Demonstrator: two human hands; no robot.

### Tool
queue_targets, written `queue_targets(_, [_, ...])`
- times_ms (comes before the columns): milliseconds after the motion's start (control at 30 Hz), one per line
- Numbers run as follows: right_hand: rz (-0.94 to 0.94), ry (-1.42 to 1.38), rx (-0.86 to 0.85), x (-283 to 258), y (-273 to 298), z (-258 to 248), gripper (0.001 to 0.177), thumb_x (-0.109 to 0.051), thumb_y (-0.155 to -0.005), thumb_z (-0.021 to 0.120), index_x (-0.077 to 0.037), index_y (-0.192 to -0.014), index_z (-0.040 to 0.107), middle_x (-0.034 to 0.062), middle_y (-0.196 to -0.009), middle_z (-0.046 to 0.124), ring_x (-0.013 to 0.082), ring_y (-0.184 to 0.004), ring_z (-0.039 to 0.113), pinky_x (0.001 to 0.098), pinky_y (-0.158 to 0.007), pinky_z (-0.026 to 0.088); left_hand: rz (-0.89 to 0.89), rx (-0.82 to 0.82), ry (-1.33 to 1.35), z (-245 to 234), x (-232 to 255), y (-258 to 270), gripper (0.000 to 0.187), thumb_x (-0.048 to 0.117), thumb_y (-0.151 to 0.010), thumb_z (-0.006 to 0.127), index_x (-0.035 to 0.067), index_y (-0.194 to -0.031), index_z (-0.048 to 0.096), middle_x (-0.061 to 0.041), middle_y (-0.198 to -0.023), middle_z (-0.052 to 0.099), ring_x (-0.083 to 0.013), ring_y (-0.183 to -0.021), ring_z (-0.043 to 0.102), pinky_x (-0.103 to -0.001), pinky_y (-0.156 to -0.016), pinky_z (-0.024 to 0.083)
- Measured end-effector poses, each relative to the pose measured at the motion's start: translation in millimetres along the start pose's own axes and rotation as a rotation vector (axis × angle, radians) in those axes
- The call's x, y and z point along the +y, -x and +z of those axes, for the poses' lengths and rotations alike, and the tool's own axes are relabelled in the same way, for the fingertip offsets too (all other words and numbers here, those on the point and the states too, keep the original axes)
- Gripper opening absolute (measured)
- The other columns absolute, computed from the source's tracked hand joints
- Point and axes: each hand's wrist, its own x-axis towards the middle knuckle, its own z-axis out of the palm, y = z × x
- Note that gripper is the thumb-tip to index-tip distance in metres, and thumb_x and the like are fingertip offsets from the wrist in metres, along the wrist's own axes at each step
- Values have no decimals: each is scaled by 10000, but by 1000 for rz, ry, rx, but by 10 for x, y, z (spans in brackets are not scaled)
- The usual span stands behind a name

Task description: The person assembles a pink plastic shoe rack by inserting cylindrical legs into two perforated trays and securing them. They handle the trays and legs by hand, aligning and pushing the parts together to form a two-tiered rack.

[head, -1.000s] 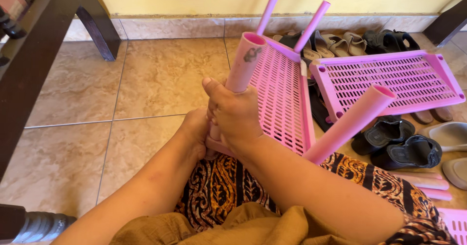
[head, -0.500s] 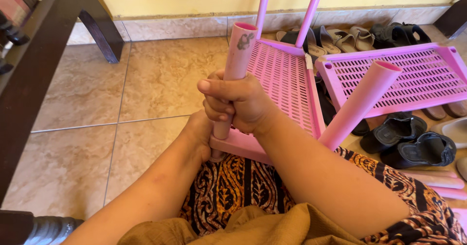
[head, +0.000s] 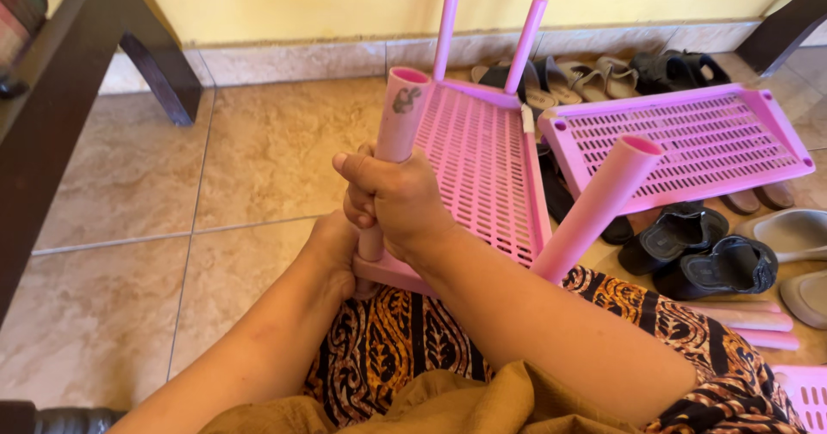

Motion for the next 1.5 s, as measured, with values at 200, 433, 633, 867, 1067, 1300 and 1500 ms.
queue_targets(200, [44,467,6,-401,117,113,346,-319,-901,761,-95,-1072,560,90,-915,603,163,-846,606,337,-735,547,-60,-270,-32,-40,122,27,312,326,-955,515,51,-1021,645,-98,-835,728,-168,-610,690,-310,-434,522])
queue_targets(433, [-785,483,164,-1453,828,-583,46,-28,-1094,673,3,-1122,652,137,-993,680,210,-910,681,356,-822,601,-106,-250,-50,-120,90,-173,400,208,-972,463,-61,-1189,664,-196,-1028,769,-248,-823,768,-398,-697,645])
queue_targets(633, [-521,48,254,-1893,974,-1138,82,-30,-1022,576,-10,-996,651,131,-957,677,241,-910,673,315,-862,570,-91,-287,-313,-112,101,-281,446,411,-958,539,24,-1083,724,-139,-845,765,-236,-589,700,-410,-346,478])
queue_targets(867, [-539,232,308,-1413,362,-2285,125,-139,-1065,662,-22,-1021,664,128,-995,660,244,-956,625,342,-908,541,-37,-156,-155,-110,109,-192,374,254,-975,525,-47,-1123,691,-191,-966,756,-238,-756,726,-383,-539,589])
queue_targets(1067, [100,41,484,-306,-89,-2700,221,-120,-1040,549,59,-1169,573,207,-1122,648,305,-1029,654,417,-958,550,38,-463,123,-365,172,-251,345,176,-993,549,-99,-1173,654,-247,-1052,727,-309,-858,718,-420,-625,611])
queue_targets(1300, [252,-363,477,-11,-523,-2264,417,-97,-1011,418,153,-1341,467,299,-1270,634,376,-1114,689,504,-1015,560,272,-498,933,-897,300,-239,422,119,-935,517,-23,-1328,572,-202,-1262,673,-316,-1142,692,-364,-985,590])
queue_targets(1500, [44,-676,551,362,-908,-1338,400,28,-968,406,20,-1364,463,233,-1331,601,355,-1228,621,486,-1084,529,309,-326,124,-403,-114,-284,851,-72,-752,636,291,-1445,304,-96,-1486,499,-234,-1337,538,-361,-1139,437])
